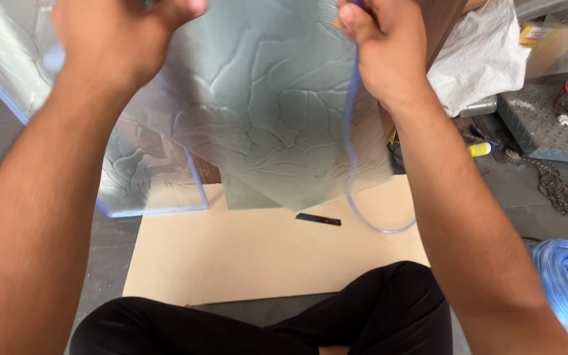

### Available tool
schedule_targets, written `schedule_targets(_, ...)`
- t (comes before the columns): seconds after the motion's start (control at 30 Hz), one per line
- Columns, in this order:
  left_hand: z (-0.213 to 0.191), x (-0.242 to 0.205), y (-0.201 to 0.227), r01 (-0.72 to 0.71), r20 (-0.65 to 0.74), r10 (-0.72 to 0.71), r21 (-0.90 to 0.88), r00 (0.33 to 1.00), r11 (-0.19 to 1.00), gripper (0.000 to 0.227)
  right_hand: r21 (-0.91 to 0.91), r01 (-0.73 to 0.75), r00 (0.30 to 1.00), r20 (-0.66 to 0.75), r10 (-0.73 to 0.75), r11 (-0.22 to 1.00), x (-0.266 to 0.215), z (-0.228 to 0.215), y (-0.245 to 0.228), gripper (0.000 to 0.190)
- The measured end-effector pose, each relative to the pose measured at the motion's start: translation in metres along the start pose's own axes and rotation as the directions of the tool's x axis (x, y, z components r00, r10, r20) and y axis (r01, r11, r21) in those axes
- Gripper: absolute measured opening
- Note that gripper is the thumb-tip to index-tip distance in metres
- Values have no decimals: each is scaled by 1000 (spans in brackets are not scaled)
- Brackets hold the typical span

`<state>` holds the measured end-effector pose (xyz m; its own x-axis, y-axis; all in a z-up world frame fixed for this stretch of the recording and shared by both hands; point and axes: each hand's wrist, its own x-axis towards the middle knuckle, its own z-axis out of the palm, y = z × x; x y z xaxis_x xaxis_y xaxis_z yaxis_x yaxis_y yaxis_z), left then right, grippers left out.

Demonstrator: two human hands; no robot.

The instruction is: The person applies a blue plastic sealant strip to the edges of a textured glass pane. They measure the strip against the glass, cut it to size using a utility knife, and press it firmly along the perimeter. The process is repeated for multiple sides of the glass pane.

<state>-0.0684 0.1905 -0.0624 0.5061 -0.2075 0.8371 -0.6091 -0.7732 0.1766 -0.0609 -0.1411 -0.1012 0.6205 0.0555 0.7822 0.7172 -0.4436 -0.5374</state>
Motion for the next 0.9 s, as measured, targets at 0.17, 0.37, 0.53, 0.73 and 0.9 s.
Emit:
schedule_targets(0.17, -23, -74, -19, 185, -45, -211, -323, 976, 928, 29, -195, 247, 968, 102, -231, 949, -2, 40, -36, 4)
schedule_targets(0.37, -20, -161, -56, 397, -36, -494, -546, 869, 738, 24, -141, 364, 917, 228, -327, 921, -20, 101, -65, 14)
schedule_targets(0.53, -1, -227, -88, 387, -56, -624, -740, 779, 550, 23, -156, 364, 906, 289, -310, 918, -48, 158, -71, 14)
schedule_targets(0.73, 38, -291, -120, 479, 26, -762, -792, 647, 379, 17, -186, 336, 901, 348, -258, 923, -85, 209, -58, 27)
schedule_targets(0.9, 46, -326, -159, 593, 141, -825, -760, 547, 264, 13, -247, 296, 902, 390, -186, 923, -105, 254, -50, 38)
